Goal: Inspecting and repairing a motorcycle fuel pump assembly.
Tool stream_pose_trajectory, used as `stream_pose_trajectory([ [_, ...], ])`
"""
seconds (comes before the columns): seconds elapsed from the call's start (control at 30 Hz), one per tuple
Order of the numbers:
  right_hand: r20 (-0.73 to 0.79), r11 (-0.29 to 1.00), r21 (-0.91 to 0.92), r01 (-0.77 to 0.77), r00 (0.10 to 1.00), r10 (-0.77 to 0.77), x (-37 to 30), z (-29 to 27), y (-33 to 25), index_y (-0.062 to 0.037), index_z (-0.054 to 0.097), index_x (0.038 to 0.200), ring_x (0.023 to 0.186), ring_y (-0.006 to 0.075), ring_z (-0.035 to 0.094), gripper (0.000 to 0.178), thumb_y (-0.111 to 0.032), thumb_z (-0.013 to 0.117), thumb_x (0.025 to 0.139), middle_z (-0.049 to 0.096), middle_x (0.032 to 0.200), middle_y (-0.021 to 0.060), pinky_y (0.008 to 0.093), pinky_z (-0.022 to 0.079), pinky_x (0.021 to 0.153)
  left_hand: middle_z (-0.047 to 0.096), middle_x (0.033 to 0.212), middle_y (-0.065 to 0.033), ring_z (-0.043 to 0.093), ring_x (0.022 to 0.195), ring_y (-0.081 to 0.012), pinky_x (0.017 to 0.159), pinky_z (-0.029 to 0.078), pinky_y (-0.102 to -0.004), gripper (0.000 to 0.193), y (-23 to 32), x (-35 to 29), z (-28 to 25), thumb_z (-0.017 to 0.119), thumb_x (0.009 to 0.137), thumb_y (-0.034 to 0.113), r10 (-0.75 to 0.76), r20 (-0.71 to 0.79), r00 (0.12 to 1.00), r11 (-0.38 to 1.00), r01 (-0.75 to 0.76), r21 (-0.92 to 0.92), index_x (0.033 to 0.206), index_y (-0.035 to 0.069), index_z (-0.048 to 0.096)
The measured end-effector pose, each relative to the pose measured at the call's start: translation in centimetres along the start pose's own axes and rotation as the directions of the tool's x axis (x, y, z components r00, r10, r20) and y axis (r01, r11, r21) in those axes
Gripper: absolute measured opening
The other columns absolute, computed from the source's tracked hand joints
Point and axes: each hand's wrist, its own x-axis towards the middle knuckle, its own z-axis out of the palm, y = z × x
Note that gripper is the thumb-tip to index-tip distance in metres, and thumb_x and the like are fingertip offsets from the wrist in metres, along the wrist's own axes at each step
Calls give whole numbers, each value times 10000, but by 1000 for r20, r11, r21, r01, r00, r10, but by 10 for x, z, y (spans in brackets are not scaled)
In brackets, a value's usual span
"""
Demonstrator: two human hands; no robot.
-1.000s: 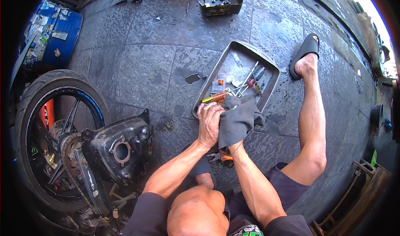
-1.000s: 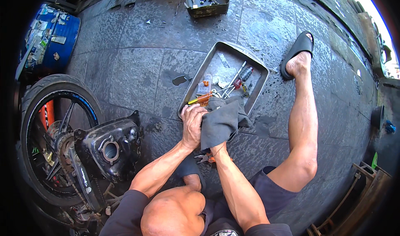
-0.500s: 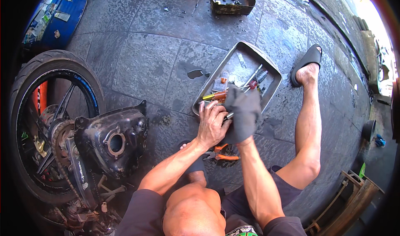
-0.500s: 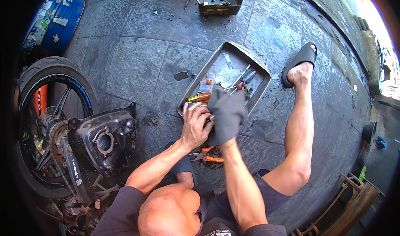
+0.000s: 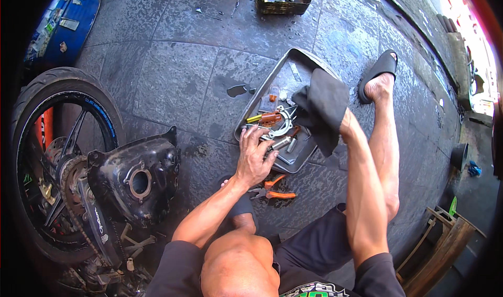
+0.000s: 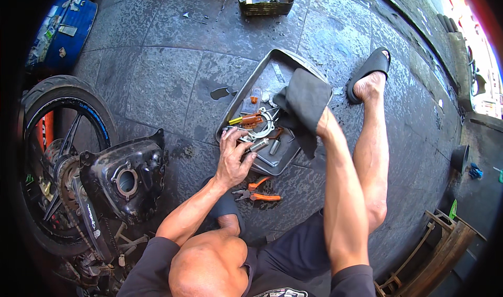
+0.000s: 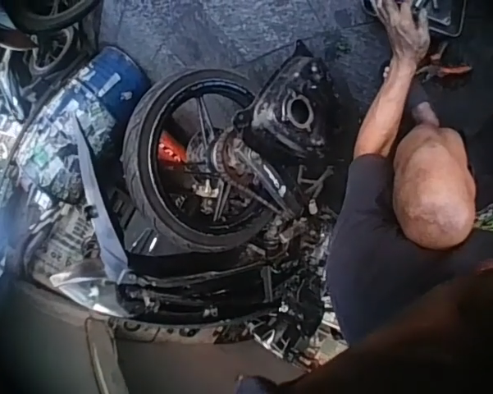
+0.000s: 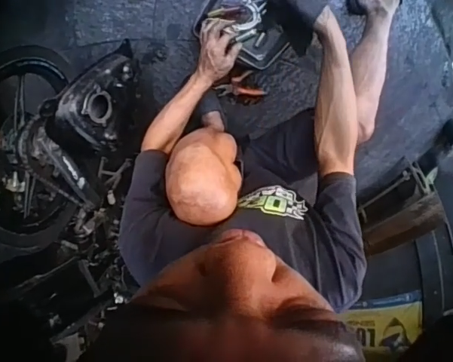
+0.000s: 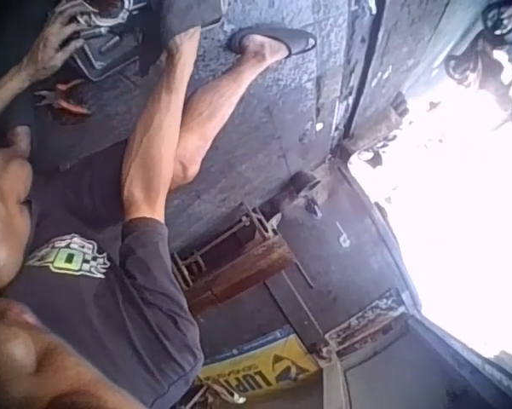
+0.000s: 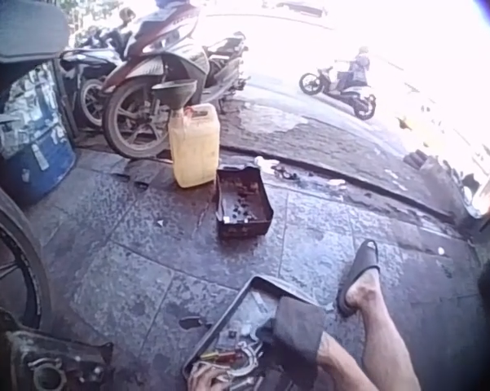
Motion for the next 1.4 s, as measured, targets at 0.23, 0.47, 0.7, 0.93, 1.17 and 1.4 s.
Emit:
stream_pose_trajectory([
  [0.23,-307,950,161,-268,901,307,-60,26,-119,19,668,1113,928,358,728,322,-257,665,947,715,975,278,423,559,805,525,1333,-161,398,1360,-408,1164,277,-555,271,-9,-5,-6,742,848,188,-2,-2,1000,998,2,-68,1052,17,690],
  [0.47,115,711,583,-393,907,406,-82,90,-89,66,664,1122,745,111,622,306,-189,677,953,723,841,102,312,505,673,523,1372,-226,482,1286,-421,1087,411,-477,330,-1,7,-12,680,905,164,-105,-48,993,981,96,-169,1166,-37,654],
  [0.7,88,744,562,-362,920,381,-103,95,-96,43,677,1129,718,140,645,293,-191,684,954,721,835,126,337,525,663,679,1155,-242,677,1049,-406,913,539,-481,592,13,51,-30,783,811,386,-479,244,843,849,375,373,1203,-24,615],
  [0.93,92,832,386,-399,914,395,-115,78,-109,55,659,1122,803,322,750,356,-241,711,931,721,853,252,398,554,696,719,1041,-261,718,994,-366,848,567,-455,637,19,69,-28,811,780,314,-543,280,792,816,418,400,1243,-51,569],
  [1.17,71,808,518,-280,956,286,-128,40,-148,41,647,1111,637,141,645,304,-153,750,900,685,756,116,304,523,605,733,1028,-152,719,865,-175,776,602,-308,630,4,42,-66,852,814,272,-373,599,708,240,698,-675,1297,-13,565],
  [1.4,-15,857,498,-135,986,164,-149,19,-169,7,657,1112,728,148,659,291,-68,776,858,692,927,108,286,524,627,705,906,-76,683,756,-120,688,581,-257,706,24,26,-65,870,797,393,-325,625,710,80,679,-730,1289,2,548],
])
